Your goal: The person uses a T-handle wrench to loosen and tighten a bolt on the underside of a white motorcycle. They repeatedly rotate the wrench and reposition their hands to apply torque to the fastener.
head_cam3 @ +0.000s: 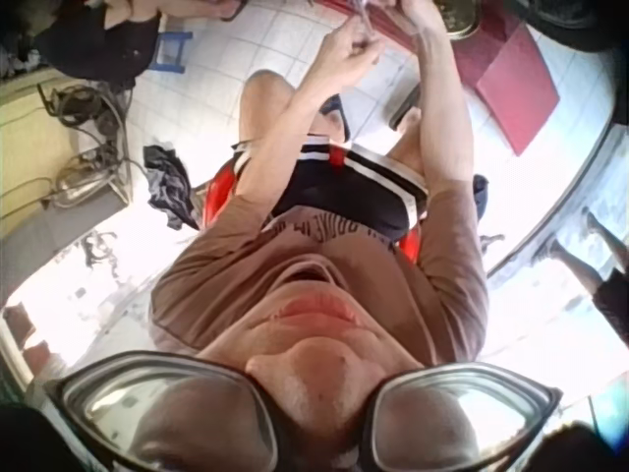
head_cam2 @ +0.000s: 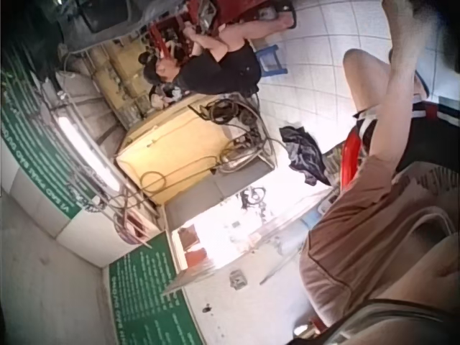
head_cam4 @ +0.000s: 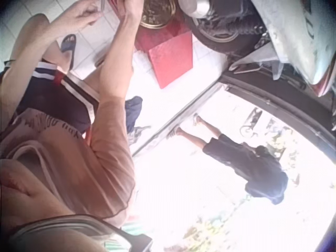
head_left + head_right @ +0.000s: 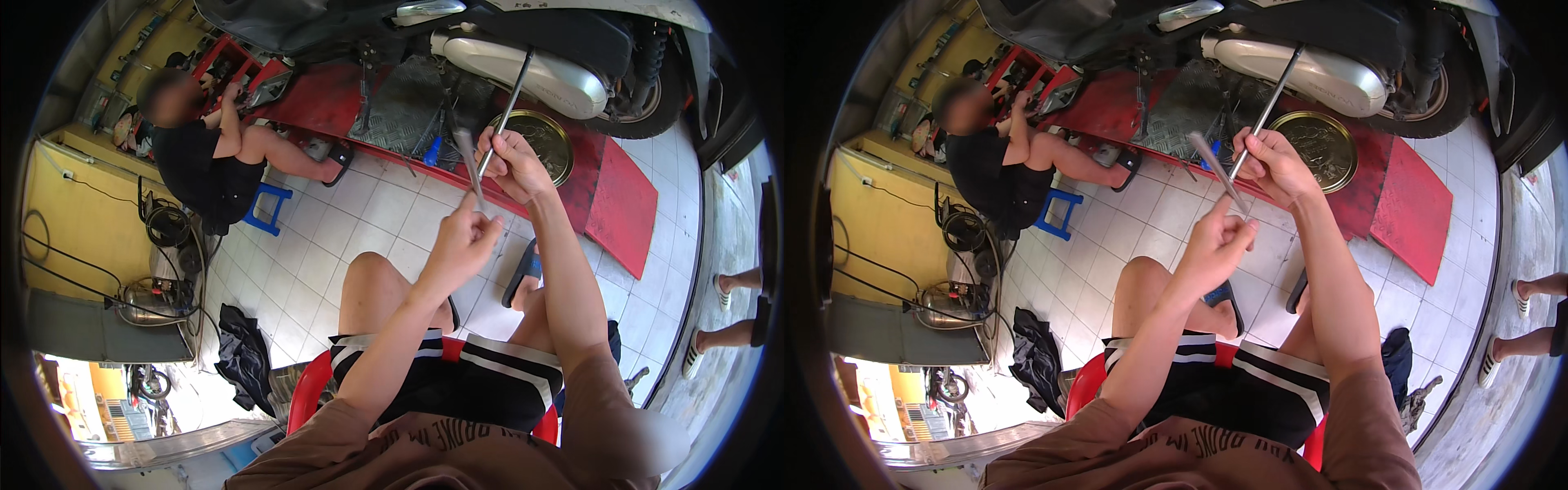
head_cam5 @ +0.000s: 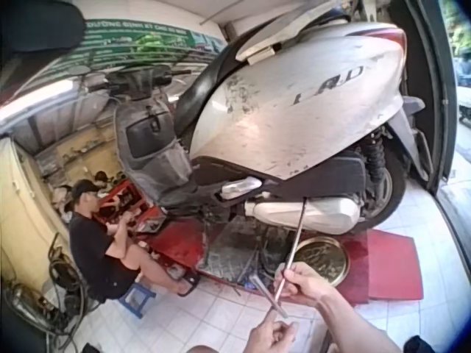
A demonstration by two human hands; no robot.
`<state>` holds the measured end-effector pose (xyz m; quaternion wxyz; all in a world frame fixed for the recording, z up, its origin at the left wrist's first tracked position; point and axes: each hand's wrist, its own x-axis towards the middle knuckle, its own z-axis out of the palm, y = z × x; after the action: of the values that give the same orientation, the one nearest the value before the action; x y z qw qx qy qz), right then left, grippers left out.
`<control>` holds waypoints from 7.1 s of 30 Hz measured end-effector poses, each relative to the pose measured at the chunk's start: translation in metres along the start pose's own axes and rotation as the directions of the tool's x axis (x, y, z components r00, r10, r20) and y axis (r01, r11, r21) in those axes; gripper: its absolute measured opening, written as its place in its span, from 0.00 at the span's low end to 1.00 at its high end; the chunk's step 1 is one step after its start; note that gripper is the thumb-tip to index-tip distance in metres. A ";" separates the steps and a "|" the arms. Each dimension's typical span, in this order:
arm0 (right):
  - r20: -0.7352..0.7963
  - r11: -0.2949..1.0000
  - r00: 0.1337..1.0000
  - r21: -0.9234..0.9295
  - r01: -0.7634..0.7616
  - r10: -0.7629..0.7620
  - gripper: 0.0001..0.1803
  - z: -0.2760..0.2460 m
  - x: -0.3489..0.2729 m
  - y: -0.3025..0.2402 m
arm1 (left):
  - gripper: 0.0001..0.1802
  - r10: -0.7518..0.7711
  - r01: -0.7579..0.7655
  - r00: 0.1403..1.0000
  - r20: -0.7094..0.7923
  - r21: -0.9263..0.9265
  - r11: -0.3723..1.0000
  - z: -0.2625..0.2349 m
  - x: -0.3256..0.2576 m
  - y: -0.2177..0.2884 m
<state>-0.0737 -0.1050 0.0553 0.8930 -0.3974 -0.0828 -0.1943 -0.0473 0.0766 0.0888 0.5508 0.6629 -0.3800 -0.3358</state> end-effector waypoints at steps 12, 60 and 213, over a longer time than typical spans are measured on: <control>-0.054 0.997 0.997 0.051 0.056 -0.054 0.14 0.003 0.003 0.002 | 0.17 0.177 -0.068 0.939 -0.294 0.347 0.935 0.010 0.011 -0.013; -0.074 0.998 0.997 -0.067 -0.020 0.015 0.17 -0.004 -0.002 -0.006 | 0.38 0.287 -0.177 0.940 -0.187 0.450 0.875 0.012 -0.003 0.022; -0.571 0.638 0.573 -0.763 -0.106 -0.588 0.38 -0.060 0.091 -0.045 | 0.18 0.148 -0.149 0.989 -0.019 -0.167 0.975 -0.016 0.039 -0.076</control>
<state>-0.0097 -0.2027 0.0728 0.5567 -0.5728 0.3408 -0.4959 -0.0046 0.0581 0.0153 0.6296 0.5846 -0.3973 -0.3225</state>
